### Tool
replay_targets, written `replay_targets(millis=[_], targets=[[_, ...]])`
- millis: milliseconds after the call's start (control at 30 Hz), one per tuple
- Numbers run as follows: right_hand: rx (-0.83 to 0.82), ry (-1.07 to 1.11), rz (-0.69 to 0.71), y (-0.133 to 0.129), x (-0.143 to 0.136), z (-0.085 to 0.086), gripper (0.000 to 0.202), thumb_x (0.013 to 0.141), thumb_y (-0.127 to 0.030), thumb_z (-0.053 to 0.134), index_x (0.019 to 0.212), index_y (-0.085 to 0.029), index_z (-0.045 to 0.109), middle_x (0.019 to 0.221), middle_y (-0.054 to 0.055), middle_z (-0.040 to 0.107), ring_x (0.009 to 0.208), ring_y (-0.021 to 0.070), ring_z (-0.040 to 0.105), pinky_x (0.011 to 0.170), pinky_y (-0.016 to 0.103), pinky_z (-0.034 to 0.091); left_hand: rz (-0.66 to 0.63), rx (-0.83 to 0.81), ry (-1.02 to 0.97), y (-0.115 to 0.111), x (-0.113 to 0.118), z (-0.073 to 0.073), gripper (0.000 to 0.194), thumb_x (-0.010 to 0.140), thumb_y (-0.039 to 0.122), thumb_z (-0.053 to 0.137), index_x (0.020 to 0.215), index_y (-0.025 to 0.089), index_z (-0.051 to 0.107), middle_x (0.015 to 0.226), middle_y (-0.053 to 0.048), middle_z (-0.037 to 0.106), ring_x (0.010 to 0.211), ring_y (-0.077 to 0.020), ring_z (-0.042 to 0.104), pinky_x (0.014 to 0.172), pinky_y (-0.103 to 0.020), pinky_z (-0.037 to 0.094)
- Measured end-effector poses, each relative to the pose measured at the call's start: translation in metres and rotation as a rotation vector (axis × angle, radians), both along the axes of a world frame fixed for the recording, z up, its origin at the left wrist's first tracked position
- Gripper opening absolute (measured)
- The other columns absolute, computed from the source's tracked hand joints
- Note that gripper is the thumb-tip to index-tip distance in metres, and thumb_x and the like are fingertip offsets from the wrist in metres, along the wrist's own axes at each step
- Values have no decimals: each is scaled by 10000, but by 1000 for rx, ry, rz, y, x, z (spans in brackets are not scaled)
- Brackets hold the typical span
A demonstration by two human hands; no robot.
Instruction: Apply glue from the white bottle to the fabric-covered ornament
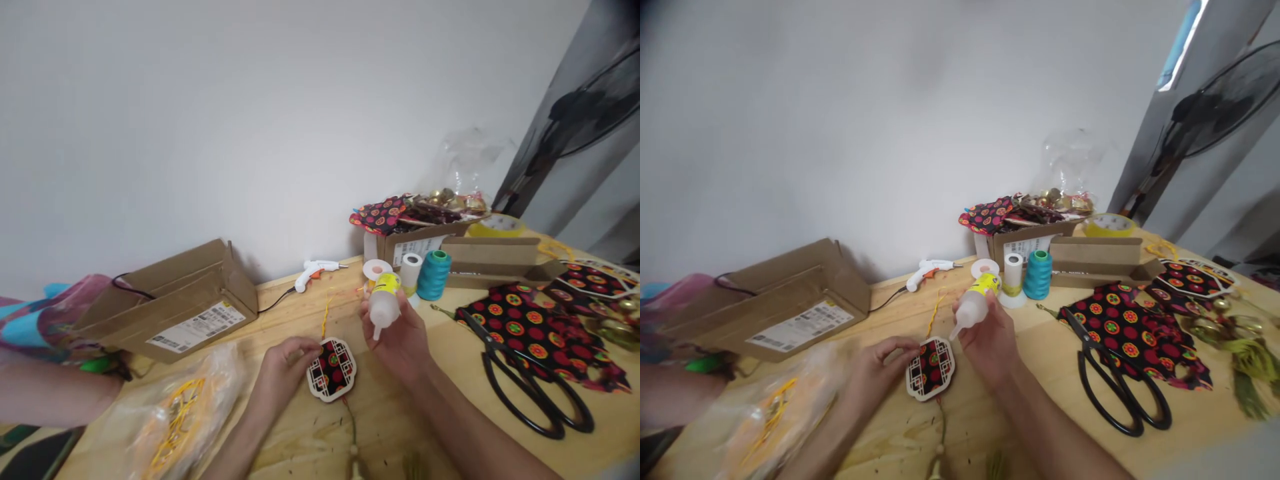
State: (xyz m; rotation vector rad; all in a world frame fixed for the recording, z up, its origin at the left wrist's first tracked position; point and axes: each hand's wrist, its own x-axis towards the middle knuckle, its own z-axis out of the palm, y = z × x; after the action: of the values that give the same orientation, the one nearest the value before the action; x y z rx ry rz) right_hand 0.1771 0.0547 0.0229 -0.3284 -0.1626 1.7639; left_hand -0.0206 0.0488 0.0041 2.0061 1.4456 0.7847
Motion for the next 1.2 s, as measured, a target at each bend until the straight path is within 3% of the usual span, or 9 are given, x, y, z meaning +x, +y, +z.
replay_targets(millis=[200,667,900,1067,1200], targets=[[44,98,42,-2,-2,-1,264,617,-330,693,789,-172,570,742,-9,665,674,99,629,562,147,512,-144,55,62,1,12,-6,140,762,212,545,769,242,682,892,-27,651,873,-173,578,792,-315,465],[37,100,18,1,0,-2,261,661,-313,660,857,-172,561,740,-17,673,682,110,645,550,170,525,-161,24,88,-9,6,-5,245,846,236,405,982,238,609,1058,-52,581,1006,-173,529,882,-337,439],[49,67,30,1,-1,-4,235,677,-339,648,834,-189,558,753,-25,673,688,102,638,544,161,522,-177,200,418,-27,-1,-13,317,812,290,463,1113,228,540,1286,-110,434,1191,-260,374,965,-448,357],[7,75,28,1,-1,-4,235,685,-319,632,860,-180,560,747,-18,676,679,106,639,531,166,521,-200,309,470,-29,0,-23,347,806,283,469,1145,228,518,1317,-133,406,1233,-289,315,963,-491,345],[-6,85,17,1,-1,-3,232,691,-307,623,871,-177,556,739,-15,677,673,113,641,526,174,523,-199,323,461,-29,1,-23,351,806,277,470,1152,238,510,1316,-129,409,1237,-287,310,960,-487,353]])
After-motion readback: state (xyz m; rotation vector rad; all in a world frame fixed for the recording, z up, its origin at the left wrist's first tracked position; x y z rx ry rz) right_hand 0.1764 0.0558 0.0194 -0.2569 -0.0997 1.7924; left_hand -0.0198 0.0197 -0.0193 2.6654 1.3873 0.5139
